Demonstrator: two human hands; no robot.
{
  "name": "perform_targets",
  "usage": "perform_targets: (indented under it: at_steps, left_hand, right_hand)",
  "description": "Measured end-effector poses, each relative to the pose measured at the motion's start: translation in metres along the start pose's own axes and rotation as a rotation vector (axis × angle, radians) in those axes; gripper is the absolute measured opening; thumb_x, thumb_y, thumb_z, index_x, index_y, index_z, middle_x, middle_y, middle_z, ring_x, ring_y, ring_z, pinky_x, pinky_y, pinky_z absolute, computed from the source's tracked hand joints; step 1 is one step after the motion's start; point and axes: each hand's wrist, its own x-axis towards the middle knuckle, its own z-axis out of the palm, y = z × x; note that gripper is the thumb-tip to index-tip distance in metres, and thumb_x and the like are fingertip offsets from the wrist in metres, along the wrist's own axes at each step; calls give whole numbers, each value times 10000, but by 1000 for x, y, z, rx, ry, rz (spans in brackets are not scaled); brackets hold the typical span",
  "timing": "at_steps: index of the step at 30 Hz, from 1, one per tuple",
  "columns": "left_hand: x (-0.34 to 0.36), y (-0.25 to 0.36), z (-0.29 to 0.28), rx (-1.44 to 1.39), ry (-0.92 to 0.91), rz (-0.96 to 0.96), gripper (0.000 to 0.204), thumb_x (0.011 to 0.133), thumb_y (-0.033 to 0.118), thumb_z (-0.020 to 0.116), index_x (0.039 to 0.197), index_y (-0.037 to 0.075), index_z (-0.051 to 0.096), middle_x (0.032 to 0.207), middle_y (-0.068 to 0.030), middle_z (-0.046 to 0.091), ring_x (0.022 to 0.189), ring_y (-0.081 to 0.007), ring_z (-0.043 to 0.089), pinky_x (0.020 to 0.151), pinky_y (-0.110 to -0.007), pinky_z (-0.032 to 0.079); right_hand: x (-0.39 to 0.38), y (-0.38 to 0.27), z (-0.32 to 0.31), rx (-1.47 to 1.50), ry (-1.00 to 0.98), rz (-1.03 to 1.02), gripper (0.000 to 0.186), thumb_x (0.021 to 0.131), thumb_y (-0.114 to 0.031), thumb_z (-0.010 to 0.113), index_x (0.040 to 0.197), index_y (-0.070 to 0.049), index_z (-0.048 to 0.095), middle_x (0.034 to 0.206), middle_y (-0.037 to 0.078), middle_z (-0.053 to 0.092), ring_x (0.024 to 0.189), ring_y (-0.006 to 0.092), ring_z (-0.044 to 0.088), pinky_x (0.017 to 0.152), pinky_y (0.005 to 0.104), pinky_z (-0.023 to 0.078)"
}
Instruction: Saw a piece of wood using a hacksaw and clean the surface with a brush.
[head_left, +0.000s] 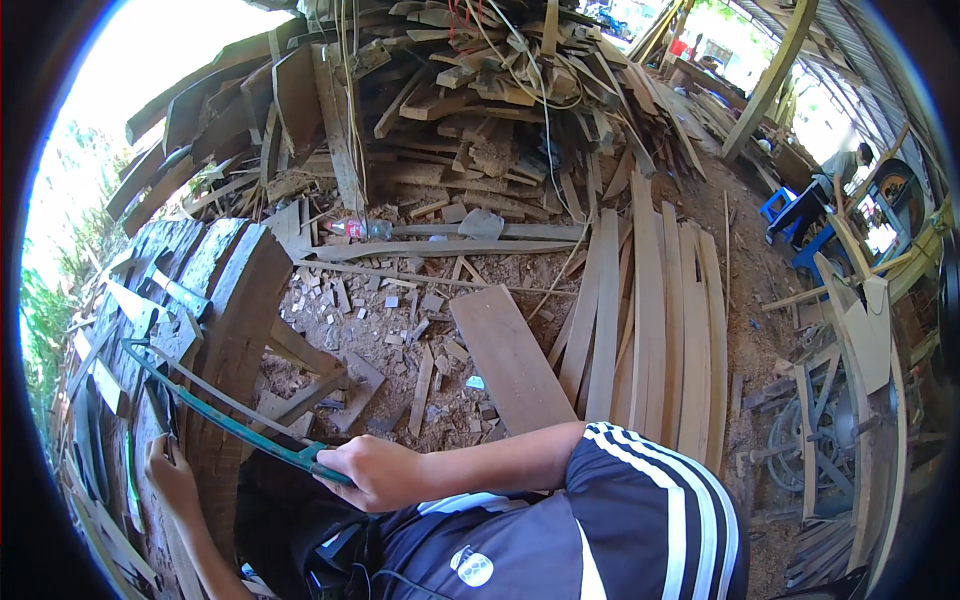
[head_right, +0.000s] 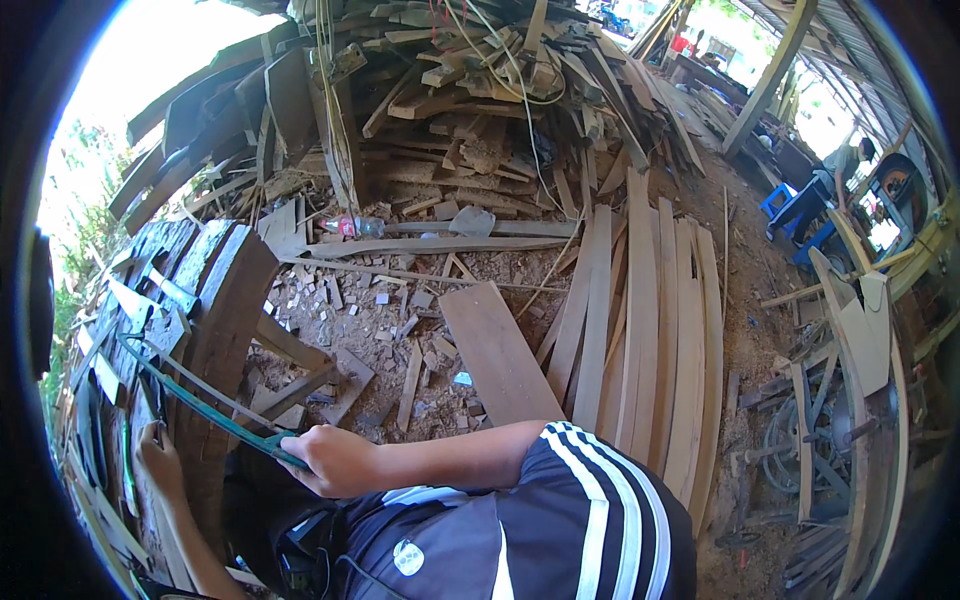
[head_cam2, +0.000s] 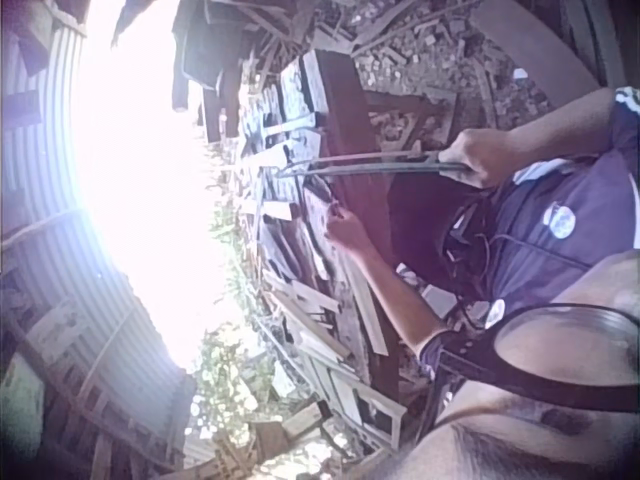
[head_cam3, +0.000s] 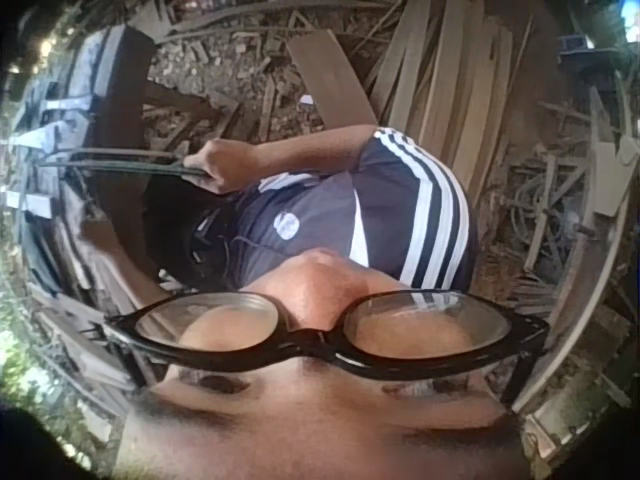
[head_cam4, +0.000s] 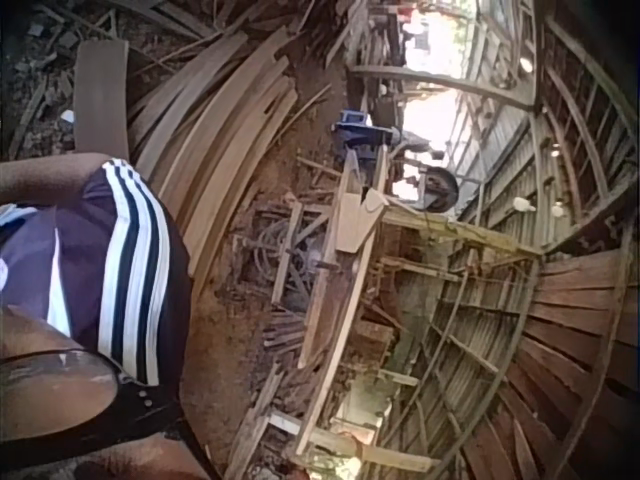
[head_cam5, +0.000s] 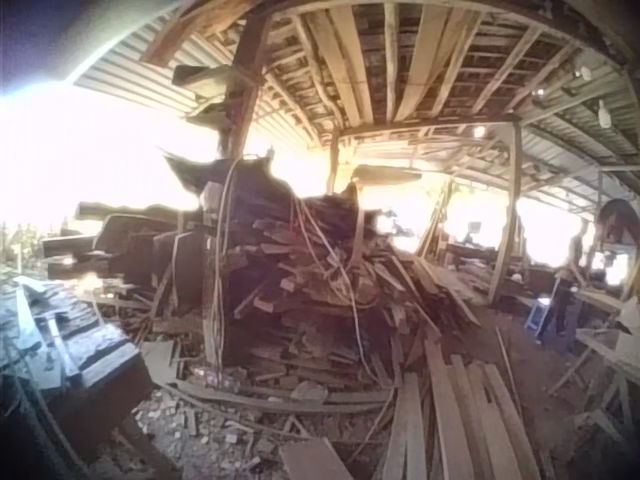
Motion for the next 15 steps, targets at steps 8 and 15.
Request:
perform_targets:
  at_steps: [8,15]
  left_hand:
    - [-14,-79,2,159,20,-192,252,926,155,708,1069,-50,683,972,-250,693,914,-428,674,839,-484,537]
    - [-3,-38,32,201,319,-19,194,857,171,700,961,11,733,942,-233,718,916,-420,687,805,-512,518]
  right_hand:
    - [5,-3,16,-39,-28,-20,190,954,-173,659,924,0,587,767,250,641,728,465,649,633,531,505]
    - [3,-21,-4,-128,-3,67,151,973,-151,645,917,-13,622,764,266,643,713,456,668,591,519,516]
